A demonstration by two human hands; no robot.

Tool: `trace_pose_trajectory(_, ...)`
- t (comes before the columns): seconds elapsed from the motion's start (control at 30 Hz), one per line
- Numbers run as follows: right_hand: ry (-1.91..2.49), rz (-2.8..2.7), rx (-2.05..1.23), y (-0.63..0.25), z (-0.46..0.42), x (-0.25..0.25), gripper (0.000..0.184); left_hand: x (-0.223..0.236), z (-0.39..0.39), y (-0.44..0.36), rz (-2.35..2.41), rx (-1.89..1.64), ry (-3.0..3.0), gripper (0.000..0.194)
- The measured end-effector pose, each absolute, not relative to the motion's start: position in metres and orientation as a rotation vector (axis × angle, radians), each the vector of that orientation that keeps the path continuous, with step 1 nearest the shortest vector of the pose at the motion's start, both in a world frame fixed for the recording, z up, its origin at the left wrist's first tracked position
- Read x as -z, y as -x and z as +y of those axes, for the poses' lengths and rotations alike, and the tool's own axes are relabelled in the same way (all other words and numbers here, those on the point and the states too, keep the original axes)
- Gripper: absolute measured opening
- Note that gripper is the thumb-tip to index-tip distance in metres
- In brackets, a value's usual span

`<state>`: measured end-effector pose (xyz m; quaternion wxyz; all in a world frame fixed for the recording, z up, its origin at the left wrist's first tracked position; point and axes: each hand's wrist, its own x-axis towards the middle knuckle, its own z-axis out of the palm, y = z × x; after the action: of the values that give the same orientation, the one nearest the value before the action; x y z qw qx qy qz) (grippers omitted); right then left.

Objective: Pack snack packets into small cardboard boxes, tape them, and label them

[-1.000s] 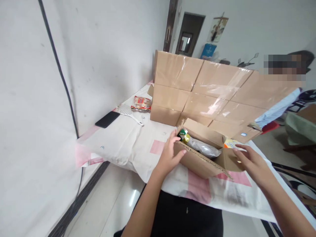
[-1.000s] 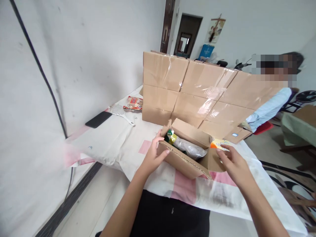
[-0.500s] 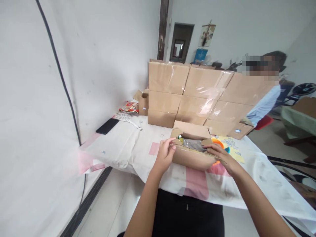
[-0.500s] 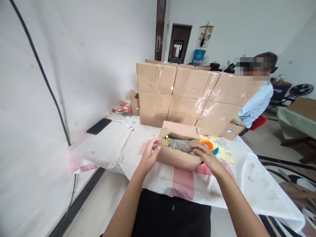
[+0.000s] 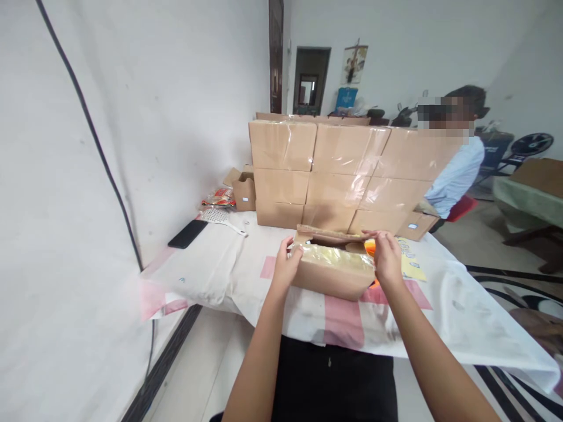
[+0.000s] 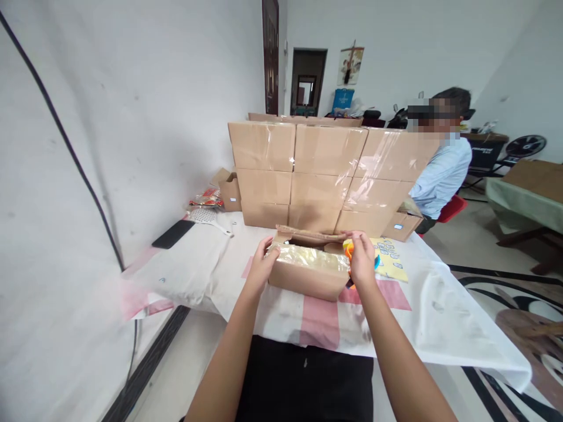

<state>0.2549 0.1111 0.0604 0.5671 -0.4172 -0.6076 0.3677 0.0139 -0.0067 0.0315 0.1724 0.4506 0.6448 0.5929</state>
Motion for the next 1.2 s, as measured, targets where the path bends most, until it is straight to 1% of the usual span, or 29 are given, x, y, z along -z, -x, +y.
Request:
trace_pose_trajectory(0.07, 0.961, -1.551, -0.733, -0.26, 0.096, -0.054, 0.034, -0.035, -0.006, -0.011, 1.854, -1.647, -1.334, 0.049)
trace_pose_trajectory(0.13, 0.934, -1.696, -0.609, -0.266, 0.082, -0.047, 0.039, -0.043, -0.006, -0.016, 1.877, -1.63, -1.412, 0.051)
trace_pose_trajectory(0.23, 0.881, -1.786, -0.566, -0.274, 0.073, -0.044, 0.051, -0.059, -0.007, -0.043, 1.923, -1.454, -1.73, 0.04)
trace_pose_trajectory(0.3, 0.883, -1.804, -0.619, -0.279, 0.076, -0.044, 0.053, -0.066, -0.009, -0.067, 1.931, -1.271, -1.961, 0.032)
trace_pose_trajectory(0.33, 0.915, -1.794, -0.648, -0.283, 0.08, -0.044, 0.054, -0.068, -0.01, -0.077, 1.947, -1.18, -2.037, 0.031)
trace_pose_trajectory(0.37, 0.971, -1.767, -0.662, -0.287, 0.085, -0.043, 0.053, -0.069, -0.011, -0.085, 1.976, -1.103, -2.071, 0.037)
trace_pose_trajectory(0.47, 1.206, -1.629, -0.611, -0.304, 0.112, -0.037, 0.051, -0.07, -0.014, -0.096, 2.073, -0.881, -2.075, 0.067)
trace_pose_trajectory(0.5, 1.282, -1.595, -0.583, -0.311, 0.122, -0.033, 0.053, -0.071, -0.014, -0.095, 2.083, -0.811, -2.082, 0.072)
trace_pose_trajectory(0.6, 1.42, -1.607, -0.56, -0.324, 0.15, -0.021, 0.065, -0.076, -0.012, -0.091, 2.076, -0.673, -2.096, 0.081)
trace_pose_trajectory(0.67, 1.456, -1.665, -0.539, -0.326, 0.16, -0.014, 0.067, -0.081, -0.008, -0.089, 2.079, -0.589, -2.116, 0.088)
trace_pose_trajectory(0.73, 1.469, -1.709, -0.481, -0.324, 0.16, -0.006, 0.063, -0.086, -0.002, -0.089, 2.087, -0.524, -2.157, 0.089)
trace_pose_trajectory(0.97, 1.44, -1.738, -0.202, -0.323, 0.121, 0.01, 0.041, -0.085, -0.001, -0.094, 2.127, -0.489, -2.192, 0.078)
trace_pose_trajectory(1.07, 1.431, -1.843, -0.228, -0.324, 0.119, 0.003, 0.033, -0.08, -0.006, -0.095, 2.141, -0.497, -2.181, 0.078)
trace_pose_trajectory(1.2, 1.52, -2.038, -0.332, -0.311, 0.15, -0.013, 0.026, -0.075, -0.009, -0.096, 2.139, -0.527, -2.167, 0.08)
